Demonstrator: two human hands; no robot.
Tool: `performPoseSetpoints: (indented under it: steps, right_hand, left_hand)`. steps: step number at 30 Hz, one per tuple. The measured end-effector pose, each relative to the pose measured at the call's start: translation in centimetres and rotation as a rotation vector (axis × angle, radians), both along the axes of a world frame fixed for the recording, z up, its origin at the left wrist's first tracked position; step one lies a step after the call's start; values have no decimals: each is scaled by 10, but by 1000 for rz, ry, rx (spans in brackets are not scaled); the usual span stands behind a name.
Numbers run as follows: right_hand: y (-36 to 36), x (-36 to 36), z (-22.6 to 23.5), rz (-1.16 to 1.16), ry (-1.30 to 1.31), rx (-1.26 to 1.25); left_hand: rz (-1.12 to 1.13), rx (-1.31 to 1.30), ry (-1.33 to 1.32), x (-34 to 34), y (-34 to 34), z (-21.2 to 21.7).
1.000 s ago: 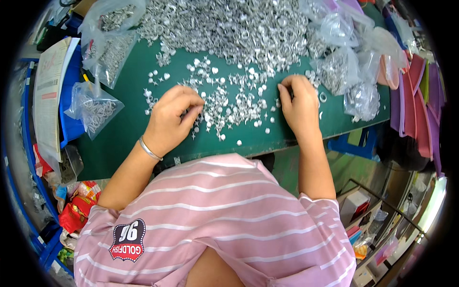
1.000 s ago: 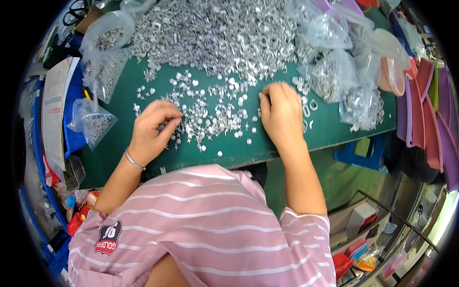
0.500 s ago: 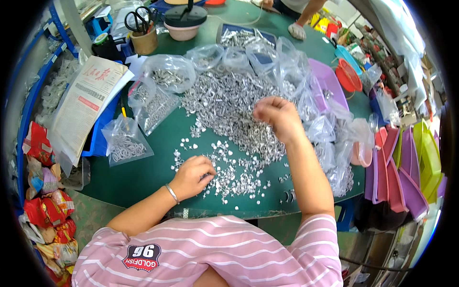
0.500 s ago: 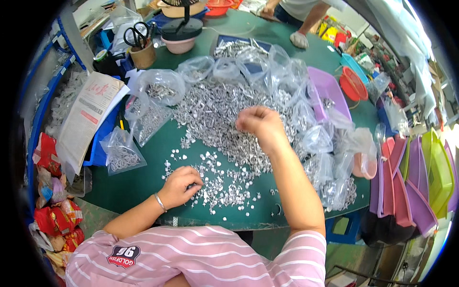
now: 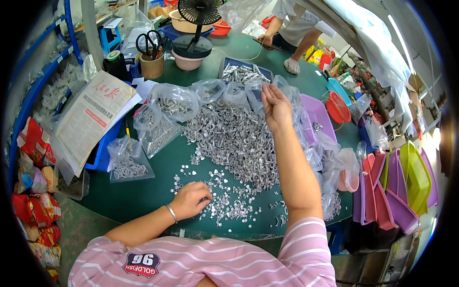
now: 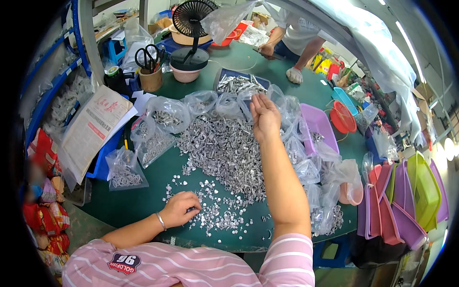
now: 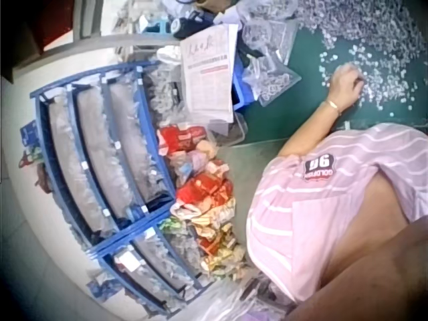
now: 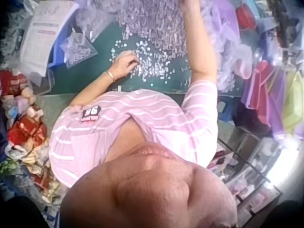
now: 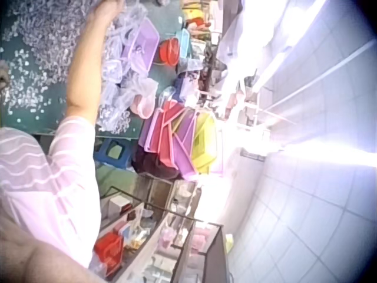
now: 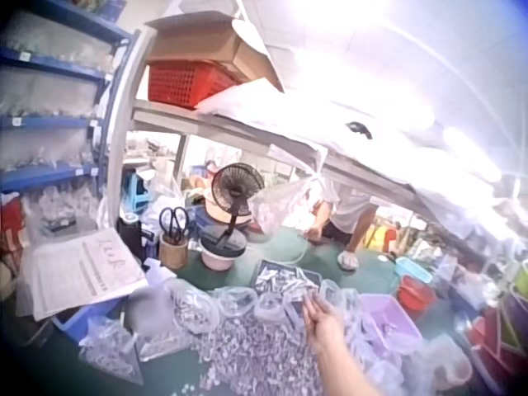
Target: The person sorts through a large pile of small heart-shaped and star-shaped silver metal charms by hand on a green table, picking individual pieces and placing them into small plastic bags.
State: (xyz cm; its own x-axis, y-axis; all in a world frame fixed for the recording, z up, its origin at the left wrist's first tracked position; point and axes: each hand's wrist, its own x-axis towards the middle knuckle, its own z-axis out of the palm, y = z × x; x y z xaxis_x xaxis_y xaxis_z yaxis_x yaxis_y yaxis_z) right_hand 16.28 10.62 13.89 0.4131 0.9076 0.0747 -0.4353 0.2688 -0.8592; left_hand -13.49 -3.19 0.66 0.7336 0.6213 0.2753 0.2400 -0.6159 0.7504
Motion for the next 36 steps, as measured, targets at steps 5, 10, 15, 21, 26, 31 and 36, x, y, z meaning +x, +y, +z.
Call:
performPoseSetpoints:
  steps: [5, 10, 15, 21, 26, 31, 36]
  right_hand:
    - [-6, 15, 1, -37, -61, -47]
    - [-11, 29, 0, -102, -120, -114]
    - [-14, 37, -15, -105, -310, -272]
    - [-15, 30, -52, -276, -1592, 15]
    - [-35, 11, -72, -130, -1987, -48]
    - [-51, 5, -79, -188, -1966, 28]
    - [-53, 13, -84, -216, -1937, 81]
  left_hand:
    - [-11, -18, -3, 0, 3, 1]
    - [4, -4, -39, 2, 2, 5]
    - [6, 4, -59, 3, 3, 6]
    - [-1, -10, -40, 4, 4, 9]
    - [9, -27, -18, 4, 2, 7]
    - [9, -31, -6, 4, 3, 9]
    - [9, -32, -6, 6, 4, 11]
